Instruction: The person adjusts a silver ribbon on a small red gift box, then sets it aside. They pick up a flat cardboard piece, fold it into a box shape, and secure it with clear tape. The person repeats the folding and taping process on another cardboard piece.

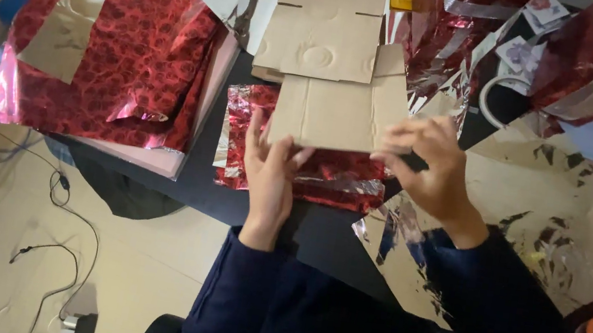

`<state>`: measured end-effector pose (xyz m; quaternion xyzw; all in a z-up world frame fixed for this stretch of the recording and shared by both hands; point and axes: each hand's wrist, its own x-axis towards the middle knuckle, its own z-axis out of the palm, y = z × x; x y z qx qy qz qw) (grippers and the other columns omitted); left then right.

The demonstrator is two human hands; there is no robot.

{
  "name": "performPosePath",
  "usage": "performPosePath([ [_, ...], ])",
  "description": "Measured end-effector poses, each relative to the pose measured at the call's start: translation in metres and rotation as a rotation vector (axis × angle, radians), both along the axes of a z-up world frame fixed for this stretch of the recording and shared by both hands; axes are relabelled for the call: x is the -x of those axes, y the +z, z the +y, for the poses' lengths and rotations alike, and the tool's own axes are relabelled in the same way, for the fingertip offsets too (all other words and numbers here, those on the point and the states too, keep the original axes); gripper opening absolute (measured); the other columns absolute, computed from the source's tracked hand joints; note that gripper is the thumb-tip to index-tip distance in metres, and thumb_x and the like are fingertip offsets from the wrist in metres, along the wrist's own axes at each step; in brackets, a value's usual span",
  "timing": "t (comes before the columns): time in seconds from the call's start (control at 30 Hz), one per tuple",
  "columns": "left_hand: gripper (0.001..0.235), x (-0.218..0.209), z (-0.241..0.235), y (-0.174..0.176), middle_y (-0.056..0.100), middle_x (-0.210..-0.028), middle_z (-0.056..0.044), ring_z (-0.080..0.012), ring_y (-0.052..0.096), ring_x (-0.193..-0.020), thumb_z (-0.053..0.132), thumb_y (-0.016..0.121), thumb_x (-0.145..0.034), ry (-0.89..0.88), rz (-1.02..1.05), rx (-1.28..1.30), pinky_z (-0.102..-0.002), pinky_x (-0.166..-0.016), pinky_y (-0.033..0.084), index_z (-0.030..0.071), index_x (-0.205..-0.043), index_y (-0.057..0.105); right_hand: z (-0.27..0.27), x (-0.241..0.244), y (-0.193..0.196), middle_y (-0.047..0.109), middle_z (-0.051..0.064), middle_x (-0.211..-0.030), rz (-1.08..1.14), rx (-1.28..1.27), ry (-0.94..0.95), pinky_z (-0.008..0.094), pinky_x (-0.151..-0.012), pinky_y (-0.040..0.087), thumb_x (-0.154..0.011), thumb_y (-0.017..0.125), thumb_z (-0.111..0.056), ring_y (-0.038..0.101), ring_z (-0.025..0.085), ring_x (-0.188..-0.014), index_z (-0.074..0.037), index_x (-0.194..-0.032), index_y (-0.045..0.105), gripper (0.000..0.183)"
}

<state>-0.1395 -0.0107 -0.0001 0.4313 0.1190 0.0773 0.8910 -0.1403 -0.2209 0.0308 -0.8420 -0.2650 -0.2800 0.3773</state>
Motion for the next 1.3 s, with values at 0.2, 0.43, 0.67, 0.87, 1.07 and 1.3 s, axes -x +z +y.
performPosePath([
  [0.2,0.078,0.042,-0.009,-0.002,0.04,-0.128,-0.013,-0.0197,0.053,-0.097,-0.011,0.047,-0.075,-0.095,0.062,-0.101,-0.045,-0.078,0.057,0.009,-0.145,0.021,-0.018,0.03,-0.015,0.066,0.009,-0.092,0.151,-0.063,0.017,0.037,-0.084,0.042,-0.078,0.075,-0.014,0.062,0.027,-0.089,-0.009,-0.084,0.069,0.01],
  [0.43,0.092,0.079,-0.035,-0.026,0.039,-0.122,-0.014,-0.0234,0.047,-0.104,-0.015,0.047,-0.068,-0.271,-0.012,-0.213,-0.04,-0.081,0.056,0.014,-0.148,0.011,-0.036,0.054,-0.028,0.058,0.015,-0.097,0.473,-0.546,-0.12,0.032,-0.074,0.051,-0.08,0.069,-0.001,0.058,0.018,-0.078,0.0,-0.103,0.063,0.024],
  [0.67,0.099,0.098,-0.066,-0.024,0.032,-0.127,-0.018,-0.0267,0.04,-0.111,-0.013,0.05,-0.066,-0.369,-0.047,-0.225,-0.042,-0.089,0.046,0.013,-0.148,0.001,-0.049,0.062,-0.005,0.051,0.016,-0.106,0.6,-0.578,-0.214,0.03,-0.077,0.05,-0.079,0.063,0.005,0.053,0.015,-0.085,0.004,-0.123,0.051,0.046],
  [0.87,0.096,0.106,-0.081,0.003,0.008,-0.144,-0.024,-0.0328,0.02,-0.13,-0.012,0.048,-0.069,-0.481,-0.154,-0.307,-0.046,-0.102,0.032,0.011,-0.146,-0.005,-0.068,0.054,-0.003,0.058,0.016,-0.099,0.538,-0.612,-0.219,0.029,-0.074,0.05,-0.079,0.066,0.003,0.059,0.015,-0.081,0.002,-0.116,0.057,0.039],
  [1.07,0.102,0.102,-0.091,0.037,-0.006,-0.147,-0.024,-0.0383,-0.003,-0.137,-0.006,0.059,-0.074,-0.503,-0.287,-0.437,-0.053,-0.109,0.006,0.005,-0.143,-0.015,-0.096,0.049,-0.001,0.06,0.014,-0.098,0.435,-0.679,-0.19,0.029,-0.077,0.05,-0.077,0.07,0.003,0.06,0.014,-0.083,0.003,-0.111,0.058,0.036],
  [1.3,0.102,0.033,-0.085,0.026,0.041,-0.123,-0.02,-0.0289,0.049,-0.108,0.003,0.069,-0.078,-0.272,-0.26,-0.308,-0.045,-0.092,0.046,0.013,-0.147,-0.004,-0.141,0.064,0.02,0.058,0.014,-0.098,0.377,-0.678,-0.157,0.027,-0.078,0.05,-0.078,0.067,0.007,0.06,0.014,-0.086,0.007,-0.112,0.055,0.036],
])
